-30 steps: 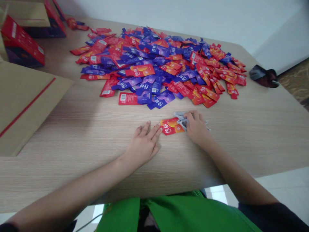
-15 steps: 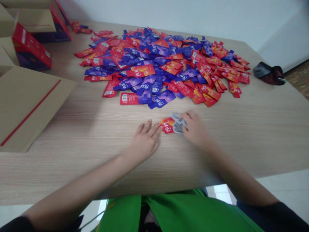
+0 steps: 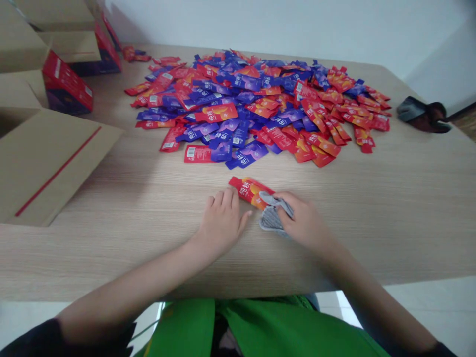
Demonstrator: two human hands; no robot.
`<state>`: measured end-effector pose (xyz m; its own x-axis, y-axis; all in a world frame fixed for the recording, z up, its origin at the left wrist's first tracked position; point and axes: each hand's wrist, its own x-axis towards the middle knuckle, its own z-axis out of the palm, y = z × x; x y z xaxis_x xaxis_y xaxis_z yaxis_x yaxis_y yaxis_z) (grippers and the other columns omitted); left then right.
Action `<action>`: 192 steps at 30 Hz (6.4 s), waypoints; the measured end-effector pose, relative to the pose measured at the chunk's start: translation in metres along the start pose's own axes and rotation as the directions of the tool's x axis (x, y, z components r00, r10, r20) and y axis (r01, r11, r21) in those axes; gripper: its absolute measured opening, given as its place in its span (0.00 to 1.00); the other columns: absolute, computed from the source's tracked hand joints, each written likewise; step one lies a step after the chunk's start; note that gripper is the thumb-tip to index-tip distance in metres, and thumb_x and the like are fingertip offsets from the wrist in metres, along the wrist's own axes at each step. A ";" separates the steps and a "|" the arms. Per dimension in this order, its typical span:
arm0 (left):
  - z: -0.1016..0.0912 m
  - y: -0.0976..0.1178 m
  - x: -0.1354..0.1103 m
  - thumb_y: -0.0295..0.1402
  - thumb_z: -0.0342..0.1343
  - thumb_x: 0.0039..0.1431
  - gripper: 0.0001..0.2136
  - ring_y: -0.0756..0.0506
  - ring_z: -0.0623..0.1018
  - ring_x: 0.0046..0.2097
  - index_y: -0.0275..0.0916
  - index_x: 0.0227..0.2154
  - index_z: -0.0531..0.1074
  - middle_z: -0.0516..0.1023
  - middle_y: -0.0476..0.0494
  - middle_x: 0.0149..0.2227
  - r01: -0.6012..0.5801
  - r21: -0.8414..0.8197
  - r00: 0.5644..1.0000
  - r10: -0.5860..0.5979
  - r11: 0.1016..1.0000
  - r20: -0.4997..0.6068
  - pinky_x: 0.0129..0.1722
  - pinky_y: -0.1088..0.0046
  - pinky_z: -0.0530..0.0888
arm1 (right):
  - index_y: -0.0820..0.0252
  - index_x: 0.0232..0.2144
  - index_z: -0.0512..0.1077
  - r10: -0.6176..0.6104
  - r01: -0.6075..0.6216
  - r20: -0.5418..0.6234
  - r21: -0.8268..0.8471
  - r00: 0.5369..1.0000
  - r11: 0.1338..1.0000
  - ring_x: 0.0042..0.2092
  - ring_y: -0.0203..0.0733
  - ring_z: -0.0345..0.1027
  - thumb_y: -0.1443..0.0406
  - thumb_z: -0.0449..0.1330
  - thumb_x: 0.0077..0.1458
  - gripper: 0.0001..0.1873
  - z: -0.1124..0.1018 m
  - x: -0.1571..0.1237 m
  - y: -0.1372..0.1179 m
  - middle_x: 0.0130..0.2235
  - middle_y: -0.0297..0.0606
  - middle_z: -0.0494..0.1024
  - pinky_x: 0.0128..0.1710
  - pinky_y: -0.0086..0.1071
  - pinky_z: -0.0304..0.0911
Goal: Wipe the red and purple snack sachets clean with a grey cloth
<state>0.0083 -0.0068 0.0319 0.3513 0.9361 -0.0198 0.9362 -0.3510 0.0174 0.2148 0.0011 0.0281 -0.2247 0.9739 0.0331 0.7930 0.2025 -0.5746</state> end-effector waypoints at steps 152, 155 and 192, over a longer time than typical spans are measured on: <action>0.026 -0.023 -0.002 0.27 0.49 0.59 0.22 0.32 0.69 0.62 0.29 0.56 0.70 0.70 0.33 0.61 -0.243 -0.175 0.963 0.216 0.954 -0.162 0.53 0.52 0.71 | 0.59 0.47 0.66 -0.177 0.131 -0.327 -0.157 0.928 0.979 0.51 0.53 0.61 0.73 0.48 0.57 0.17 0.014 0.072 0.029 0.48 0.49 0.65 0.51 0.50 0.59; 0.027 -0.023 -0.002 0.28 0.49 0.60 0.20 0.32 0.69 0.61 0.29 0.54 0.72 0.73 0.31 0.58 -0.248 -0.164 0.959 0.219 0.955 -0.178 0.53 0.52 0.70 | 0.57 0.50 0.64 -0.293 0.267 -0.267 -0.129 0.918 0.955 0.54 0.51 0.60 0.71 0.48 0.59 0.17 0.032 0.066 -0.009 0.51 0.48 0.65 0.53 0.46 0.59; 0.021 -0.024 -0.002 0.29 0.48 0.60 0.23 0.32 0.65 0.64 0.30 0.58 0.68 0.67 0.37 0.63 -0.242 -0.167 0.970 0.234 0.956 -0.071 0.56 0.51 0.68 | 0.56 0.46 0.59 -0.285 0.274 -0.188 -0.080 0.940 0.958 0.50 0.50 0.61 0.77 0.50 0.45 0.25 -0.004 0.058 0.033 0.46 0.44 0.62 0.53 0.48 0.59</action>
<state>-0.0146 -0.0006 0.0101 0.5586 0.8276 0.0556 0.8081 -0.5581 0.1882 0.2304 0.0645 0.0145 -0.3304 0.8769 0.3490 0.7438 0.4696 -0.4757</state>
